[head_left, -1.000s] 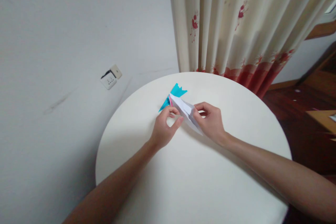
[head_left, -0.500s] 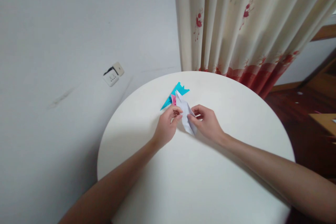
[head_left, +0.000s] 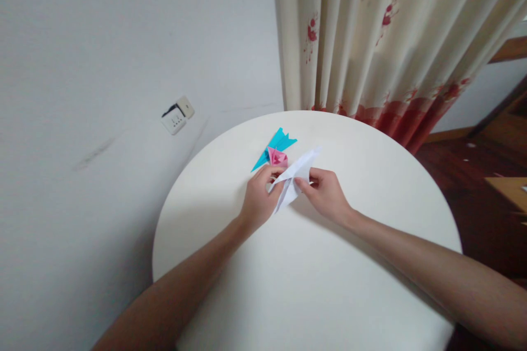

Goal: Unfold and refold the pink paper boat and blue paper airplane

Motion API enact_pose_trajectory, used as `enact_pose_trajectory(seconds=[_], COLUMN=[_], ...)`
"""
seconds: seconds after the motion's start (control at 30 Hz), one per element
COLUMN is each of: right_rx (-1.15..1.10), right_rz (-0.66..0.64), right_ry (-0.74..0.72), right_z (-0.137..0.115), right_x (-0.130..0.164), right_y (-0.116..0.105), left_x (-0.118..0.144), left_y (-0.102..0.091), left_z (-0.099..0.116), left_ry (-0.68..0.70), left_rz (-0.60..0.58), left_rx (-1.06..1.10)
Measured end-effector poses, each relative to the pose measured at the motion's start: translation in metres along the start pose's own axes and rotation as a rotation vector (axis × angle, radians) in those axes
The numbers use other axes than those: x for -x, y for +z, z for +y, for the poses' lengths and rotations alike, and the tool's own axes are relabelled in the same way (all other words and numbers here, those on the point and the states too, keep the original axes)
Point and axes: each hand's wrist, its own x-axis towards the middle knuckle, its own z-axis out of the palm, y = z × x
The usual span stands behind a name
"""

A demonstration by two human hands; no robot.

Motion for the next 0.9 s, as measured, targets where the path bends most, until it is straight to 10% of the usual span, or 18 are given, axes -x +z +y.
enact_pose_trajectory(seconds=[0.3,0.5,0.9], right_rx=[0.098,0.032,-0.043], right_rz=[-0.005,0.008,0.009], right_ry=[-0.025,-0.002,0.003], right_z=[-0.003,-0.002,0.001], right_x=[0.001,0.001,0.001], right_y=[-0.001,0.0,-0.001], left_x=[-0.003,-0.003,0.002], left_y=[-0.004,0.003,0.0], left_z=[0.006,-0.005,-0.002], left_ry=[0.044,-0.239,0.108], left_rz=[0.06,0.058,-0.056], left_rx=[-0.034,0.233,-0.249])
